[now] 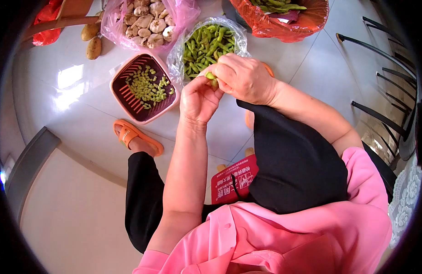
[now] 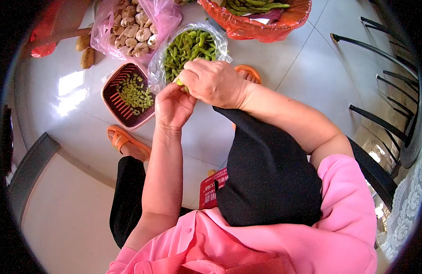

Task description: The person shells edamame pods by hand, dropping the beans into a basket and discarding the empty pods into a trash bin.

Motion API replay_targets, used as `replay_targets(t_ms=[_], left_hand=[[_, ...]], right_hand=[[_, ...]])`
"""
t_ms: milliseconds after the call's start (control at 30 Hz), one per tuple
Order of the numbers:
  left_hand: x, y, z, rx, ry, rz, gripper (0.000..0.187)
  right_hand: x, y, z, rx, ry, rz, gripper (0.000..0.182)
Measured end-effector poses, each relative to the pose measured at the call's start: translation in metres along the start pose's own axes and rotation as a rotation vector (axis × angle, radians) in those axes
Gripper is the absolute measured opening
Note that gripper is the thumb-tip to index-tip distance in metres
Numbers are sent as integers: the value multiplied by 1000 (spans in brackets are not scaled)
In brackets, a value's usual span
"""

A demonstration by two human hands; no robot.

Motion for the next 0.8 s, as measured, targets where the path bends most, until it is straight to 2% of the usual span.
replay_targets(t_ms=[167,267,367,433,500,567,633,700,767,800], left_hand=[[-8,3,-3,-12,26,12,33],[-11,4,-5,-28,100,20,31],[-7,2,-10,-47,202,0,27],[-4,1,-18,-58,257,-21,25],[-15,-4,-34,-134,297,58,21],[-20,-7,-46,-174,322,38,19],[-15,-10,-65,-242,257,-23,19],[2,-18,-94,-363,228,-169,16],[19,-31,-126,-480,342,-289,17],[27,-43,-140,-561,474,-444,17]], right_hand=[[-1,0,1,8,-65,22,19],[0,-4,-12,-97,-24,6,14],[21,0,-18,-122,0,-65,15],[52,6,-17,-48,-67,-202,16],[78,9,-29,-170,24,-298,17],[83,2,-51,-365,183,-341,16],[81,-3,-59,-403,211,-353,14],[70,-10,-71,-446,242,-364,13],[39,-23,-93,-562,331,-261,12],[23,-25,-93,-557,252,-86,11]])
Point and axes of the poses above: each hand's wrist, its own y-axis towards the middle knuckle, its own x-axis out of the back of the hand, z = x × y, the point moved 10 cm from there along y, towards the middle knuckle, and after that the axes turned 3 degrees about x, right-handed, at the moved point
